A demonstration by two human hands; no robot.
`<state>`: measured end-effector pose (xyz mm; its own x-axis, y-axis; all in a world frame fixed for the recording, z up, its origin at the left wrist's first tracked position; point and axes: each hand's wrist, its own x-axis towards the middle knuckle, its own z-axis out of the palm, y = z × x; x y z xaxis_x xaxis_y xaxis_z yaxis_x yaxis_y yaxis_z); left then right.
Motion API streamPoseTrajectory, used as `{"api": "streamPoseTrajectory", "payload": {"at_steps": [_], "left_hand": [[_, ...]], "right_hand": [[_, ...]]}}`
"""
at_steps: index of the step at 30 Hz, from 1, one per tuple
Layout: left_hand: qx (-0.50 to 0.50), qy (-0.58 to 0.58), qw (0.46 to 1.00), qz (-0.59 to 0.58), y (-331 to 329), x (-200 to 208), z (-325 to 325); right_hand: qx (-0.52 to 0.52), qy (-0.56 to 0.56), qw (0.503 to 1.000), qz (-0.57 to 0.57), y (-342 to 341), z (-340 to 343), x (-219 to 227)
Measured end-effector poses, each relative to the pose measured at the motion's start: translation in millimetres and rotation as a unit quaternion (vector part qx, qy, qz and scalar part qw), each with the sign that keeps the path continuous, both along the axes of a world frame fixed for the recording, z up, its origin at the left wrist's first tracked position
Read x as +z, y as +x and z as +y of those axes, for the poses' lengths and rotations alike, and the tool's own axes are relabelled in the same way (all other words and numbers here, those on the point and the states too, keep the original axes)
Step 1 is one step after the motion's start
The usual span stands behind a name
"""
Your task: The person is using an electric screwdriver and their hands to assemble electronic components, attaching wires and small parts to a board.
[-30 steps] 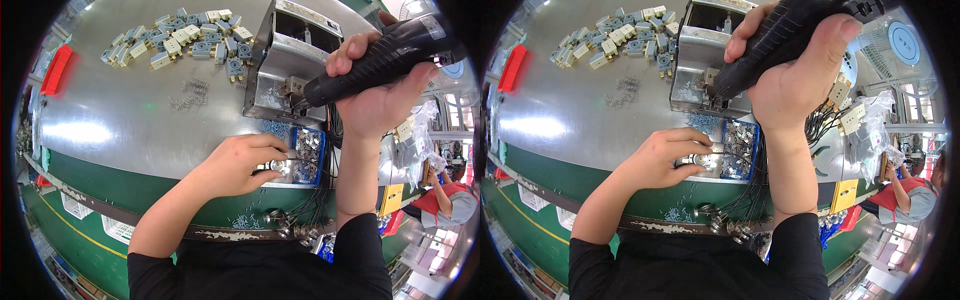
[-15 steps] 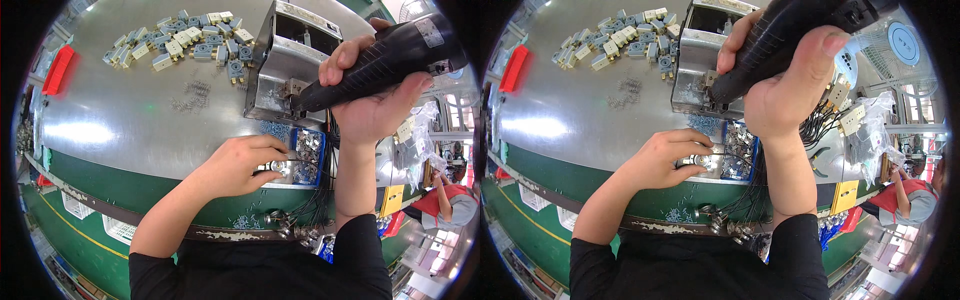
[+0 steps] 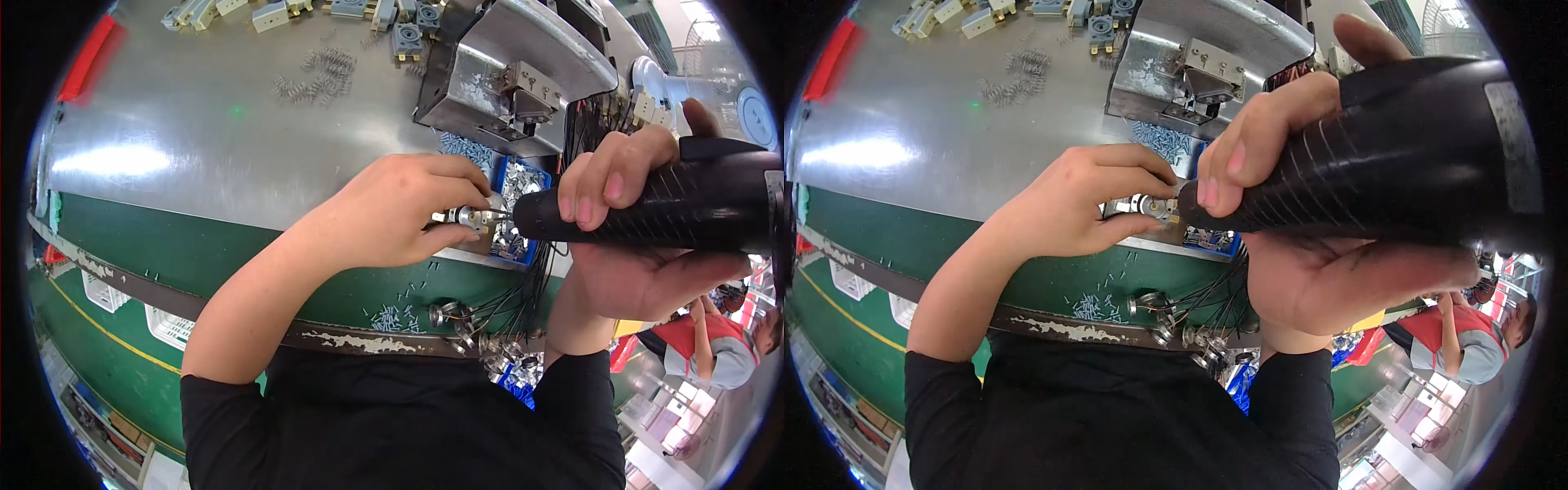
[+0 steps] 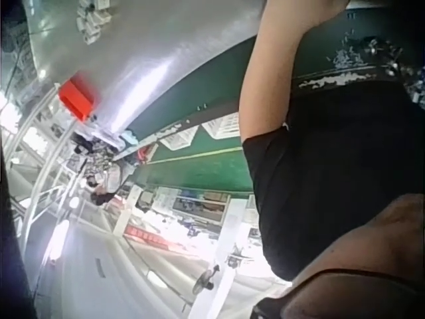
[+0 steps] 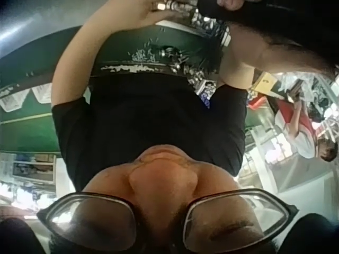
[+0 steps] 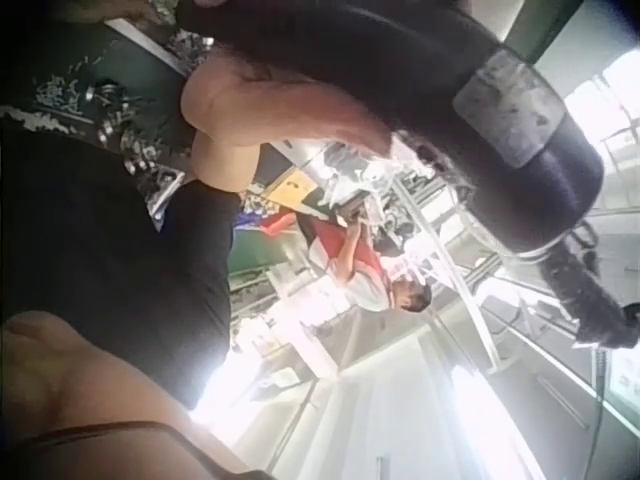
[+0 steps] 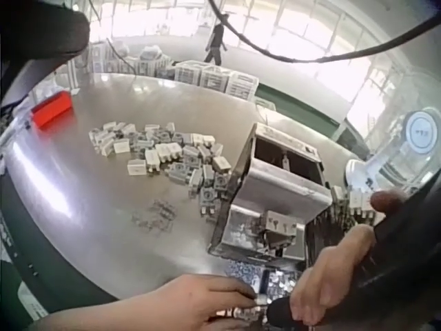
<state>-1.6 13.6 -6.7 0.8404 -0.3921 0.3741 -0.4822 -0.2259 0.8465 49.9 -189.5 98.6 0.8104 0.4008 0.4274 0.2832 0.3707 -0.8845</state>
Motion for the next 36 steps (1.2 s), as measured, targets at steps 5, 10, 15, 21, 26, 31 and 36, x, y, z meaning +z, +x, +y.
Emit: {"api": "streamPoseTrajectory", "payload": {"at_steps": [5, 10, 15, 21, 26, 31, 36], "left_hand": [[-0.001, 0.001, 1.0, -0.005, -0.7, 0.6, -2.3], [-0.002, -0.002, 1.0, -0.003, -0.5, 1.2, -3.2], [0.007, -0.006, 1.0, -0.003, -1.0, -0.9, -3.2], [0.011, -0.007, 1.0, -0.001, 0.0, -0.8, -4.7], [0.005, -0.012, 1.0, -0.008, 0.2, -3.7, -3.8], [0.0, -0.008, 1.0, -0.009, 0.8, -1.7, -4.1], [-0.006, 0.0, 1.0, -0.005, -2.0, 1.6, 1.0]], "right_hand": [[0.065, 0.047, 0.996, -0.037, 1.1, 6.1, -6.4], [0.034, 0.03, 0.999, -0.03, -6.6, 7.3, -9.1], [0.029, 0.021, 0.999, -0.024, -4.8, 6.8, -13.2], [0.077, 0.057, 0.994, -0.052, -5.9, 6.6, -18.8], [0.116, 0.046, 0.985, -0.118, -2.3, 5.2, -25.6], [0.129, 0.034, 0.987, -0.094, -3.4, 3.9, -21.4], [0.108, 0.024, 0.993, -0.035, -3.5, 4.4, 2.0]]}}
